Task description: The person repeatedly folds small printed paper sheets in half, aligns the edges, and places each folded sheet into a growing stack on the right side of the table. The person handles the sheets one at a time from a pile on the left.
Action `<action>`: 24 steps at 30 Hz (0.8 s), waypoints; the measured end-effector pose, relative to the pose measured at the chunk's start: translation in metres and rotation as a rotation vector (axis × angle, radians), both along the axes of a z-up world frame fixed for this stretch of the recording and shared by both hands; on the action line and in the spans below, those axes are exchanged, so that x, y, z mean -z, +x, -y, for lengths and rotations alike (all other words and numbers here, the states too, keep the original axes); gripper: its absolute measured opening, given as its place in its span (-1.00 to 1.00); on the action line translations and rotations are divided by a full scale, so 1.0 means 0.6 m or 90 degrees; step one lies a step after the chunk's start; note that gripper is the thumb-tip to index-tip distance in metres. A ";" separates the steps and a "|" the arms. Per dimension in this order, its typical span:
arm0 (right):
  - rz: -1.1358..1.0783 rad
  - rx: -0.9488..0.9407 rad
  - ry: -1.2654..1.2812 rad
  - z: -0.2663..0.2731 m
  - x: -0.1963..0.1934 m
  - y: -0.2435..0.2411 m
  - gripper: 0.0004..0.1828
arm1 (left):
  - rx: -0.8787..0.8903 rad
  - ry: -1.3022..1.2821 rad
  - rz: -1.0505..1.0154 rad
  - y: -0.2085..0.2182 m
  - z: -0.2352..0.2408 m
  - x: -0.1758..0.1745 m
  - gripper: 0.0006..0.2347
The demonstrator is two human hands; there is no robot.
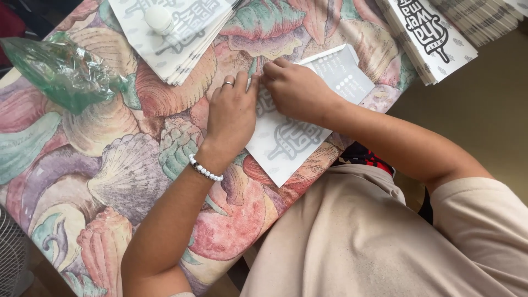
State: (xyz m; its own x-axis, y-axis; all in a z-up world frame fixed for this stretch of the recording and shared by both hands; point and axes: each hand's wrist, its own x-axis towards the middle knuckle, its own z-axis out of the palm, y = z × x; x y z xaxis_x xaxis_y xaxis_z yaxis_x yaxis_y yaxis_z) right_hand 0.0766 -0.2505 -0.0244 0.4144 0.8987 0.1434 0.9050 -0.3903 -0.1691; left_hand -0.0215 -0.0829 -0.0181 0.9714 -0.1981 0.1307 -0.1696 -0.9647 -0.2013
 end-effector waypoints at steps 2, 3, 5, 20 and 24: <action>-0.022 -0.002 0.007 0.022 -0.008 0.008 -0.76 | 0.004 -0.049 0.011 0.000 -0.005 -0.001 -0.58; -0.074 0.049 0.030 0.040 -0.016 0.014 -0.81 | 0.017 -0.091 0.026 -0.002 -0.009 -0.002 -0.57; -0.126 0.099 0.053 0.082 -0.020 0.032 -0.80 | 0.029 -0.134 0.039 -0.004 -0.013 -0.004 -0.53; 0.047 0.003 -0.027 0.001 0.006 0.002 -0.75 | 0.016 -0.006 -0.005 -0.004 -0.007 -0.001 -0.46; -0.014 0.032 0.014 0.049 0.012 0.029 -0.79 | 0.025 -0.015 0.031 -0.007 -0.009 0.001 -0.45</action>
State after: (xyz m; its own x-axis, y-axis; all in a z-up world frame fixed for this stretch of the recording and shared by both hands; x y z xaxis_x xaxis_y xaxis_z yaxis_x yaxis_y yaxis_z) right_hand 0.0942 -0.2799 -0.0318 0.4623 0.8734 0.1534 0.8803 -0.4311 -0.1981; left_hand -0.0258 -0.0777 -0.0190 0.9551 -0.2328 0.1831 -0.1985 -0.9620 -0.1878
